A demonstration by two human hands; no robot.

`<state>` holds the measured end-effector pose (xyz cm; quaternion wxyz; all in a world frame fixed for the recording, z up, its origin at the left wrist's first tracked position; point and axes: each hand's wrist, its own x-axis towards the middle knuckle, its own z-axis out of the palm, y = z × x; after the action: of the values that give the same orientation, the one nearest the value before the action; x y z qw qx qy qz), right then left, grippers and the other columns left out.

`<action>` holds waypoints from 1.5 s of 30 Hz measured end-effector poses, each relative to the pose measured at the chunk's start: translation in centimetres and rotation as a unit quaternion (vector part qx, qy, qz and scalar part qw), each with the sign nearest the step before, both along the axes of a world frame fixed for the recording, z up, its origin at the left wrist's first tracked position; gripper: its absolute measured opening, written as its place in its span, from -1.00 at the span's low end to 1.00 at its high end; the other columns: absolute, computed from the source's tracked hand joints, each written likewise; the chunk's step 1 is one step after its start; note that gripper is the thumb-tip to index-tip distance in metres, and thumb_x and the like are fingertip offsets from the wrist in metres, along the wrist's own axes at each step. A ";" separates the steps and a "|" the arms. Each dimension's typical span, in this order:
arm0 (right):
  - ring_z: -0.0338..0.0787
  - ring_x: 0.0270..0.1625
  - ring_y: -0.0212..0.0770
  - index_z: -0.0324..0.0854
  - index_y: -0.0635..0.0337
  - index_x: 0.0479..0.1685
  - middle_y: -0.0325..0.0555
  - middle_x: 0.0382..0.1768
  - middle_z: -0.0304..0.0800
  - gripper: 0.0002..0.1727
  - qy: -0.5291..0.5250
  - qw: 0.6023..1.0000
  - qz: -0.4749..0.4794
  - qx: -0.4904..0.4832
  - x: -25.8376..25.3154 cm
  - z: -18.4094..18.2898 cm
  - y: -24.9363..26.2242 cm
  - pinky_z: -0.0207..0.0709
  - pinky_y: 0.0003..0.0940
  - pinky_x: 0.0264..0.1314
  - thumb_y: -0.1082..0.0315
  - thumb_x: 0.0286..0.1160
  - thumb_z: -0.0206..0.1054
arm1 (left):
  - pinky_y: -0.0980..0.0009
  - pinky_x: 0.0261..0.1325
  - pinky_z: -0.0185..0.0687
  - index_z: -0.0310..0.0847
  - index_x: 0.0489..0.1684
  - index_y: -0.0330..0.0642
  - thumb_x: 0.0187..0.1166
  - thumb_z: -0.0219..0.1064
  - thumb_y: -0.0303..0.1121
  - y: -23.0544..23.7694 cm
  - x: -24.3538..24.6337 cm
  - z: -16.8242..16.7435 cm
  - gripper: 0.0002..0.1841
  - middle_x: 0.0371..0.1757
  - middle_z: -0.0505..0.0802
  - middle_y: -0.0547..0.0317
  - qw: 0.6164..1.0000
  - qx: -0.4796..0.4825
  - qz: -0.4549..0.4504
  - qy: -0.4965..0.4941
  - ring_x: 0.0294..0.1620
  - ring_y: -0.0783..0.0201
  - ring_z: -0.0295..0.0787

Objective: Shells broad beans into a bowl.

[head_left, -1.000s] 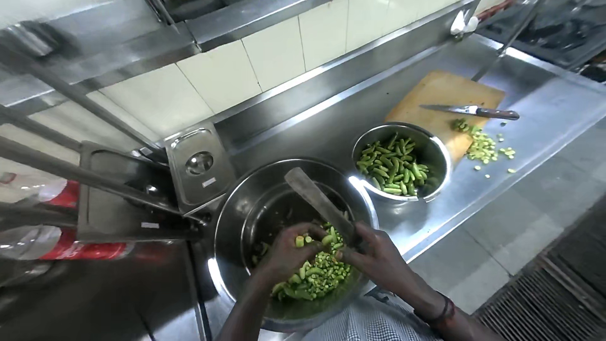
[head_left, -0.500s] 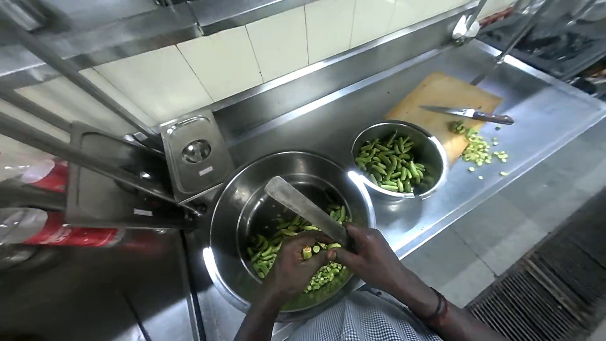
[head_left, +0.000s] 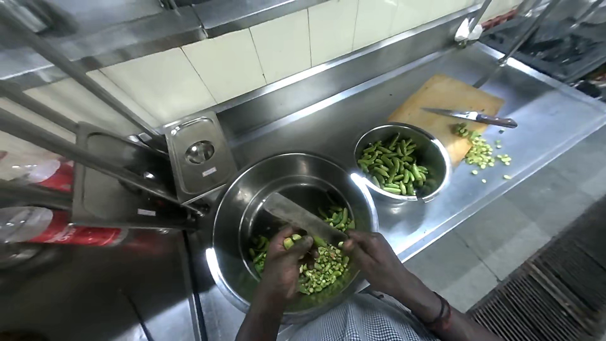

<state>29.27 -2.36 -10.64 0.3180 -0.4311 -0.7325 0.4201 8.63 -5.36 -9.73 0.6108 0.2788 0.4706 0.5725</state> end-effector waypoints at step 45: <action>0.79 -0.23 -0.35 0.73 0.17 -0.04 -0.21 -0.31 0.79 -0.53 0.108 0.961 -0.255 -0.006 8.3 -1.6 0.4 0.72 -0.29 -0.09 -0.10 0.67 0.26 | 0.03 -0.04 0.83 0.47 0.20 -0.28 0.82 0.05 -0.21 9.6 9.9 0.8 -0.69 -0.10 0.79 -0.13 0.978 -0.169 0.001 -0.120 -0.11 -0.02 0.84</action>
<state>37.57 -1.94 -12.27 0.4889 -0.5574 -0.5577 0.3733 18.49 4.28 -8.90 0.7008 0.1005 0.4838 0.5145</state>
